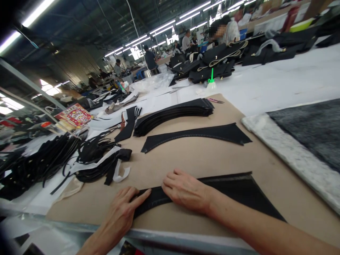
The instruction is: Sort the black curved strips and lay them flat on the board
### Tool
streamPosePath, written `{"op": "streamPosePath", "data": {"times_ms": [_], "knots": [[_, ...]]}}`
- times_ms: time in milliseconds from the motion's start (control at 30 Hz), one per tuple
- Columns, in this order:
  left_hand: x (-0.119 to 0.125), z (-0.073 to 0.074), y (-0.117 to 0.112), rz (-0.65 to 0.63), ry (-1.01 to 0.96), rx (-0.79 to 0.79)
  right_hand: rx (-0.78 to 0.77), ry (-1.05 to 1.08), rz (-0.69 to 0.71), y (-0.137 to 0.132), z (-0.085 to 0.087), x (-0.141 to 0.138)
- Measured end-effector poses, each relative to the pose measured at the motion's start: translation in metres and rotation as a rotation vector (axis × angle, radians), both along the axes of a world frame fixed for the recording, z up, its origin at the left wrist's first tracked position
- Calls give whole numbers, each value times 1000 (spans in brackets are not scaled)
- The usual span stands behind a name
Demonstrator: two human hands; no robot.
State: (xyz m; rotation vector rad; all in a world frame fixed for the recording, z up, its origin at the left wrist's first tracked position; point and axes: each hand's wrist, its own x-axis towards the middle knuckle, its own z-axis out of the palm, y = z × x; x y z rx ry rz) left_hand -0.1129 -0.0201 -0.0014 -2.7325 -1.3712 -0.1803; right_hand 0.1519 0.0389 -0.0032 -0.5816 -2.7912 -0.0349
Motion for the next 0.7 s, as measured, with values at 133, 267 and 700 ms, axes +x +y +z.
{"op": "streamPosePath", "data": {"times_ms": [133,267,700], "knots": [[9,-2,5,-54,-87,9,1,-3,5,2,1,13],[19,-2,8,-84,-31,-61,-2,-6,7,2,1,21],[52,2,17,-134,-21,-75,-13,2,-4,4,4,36]]}}
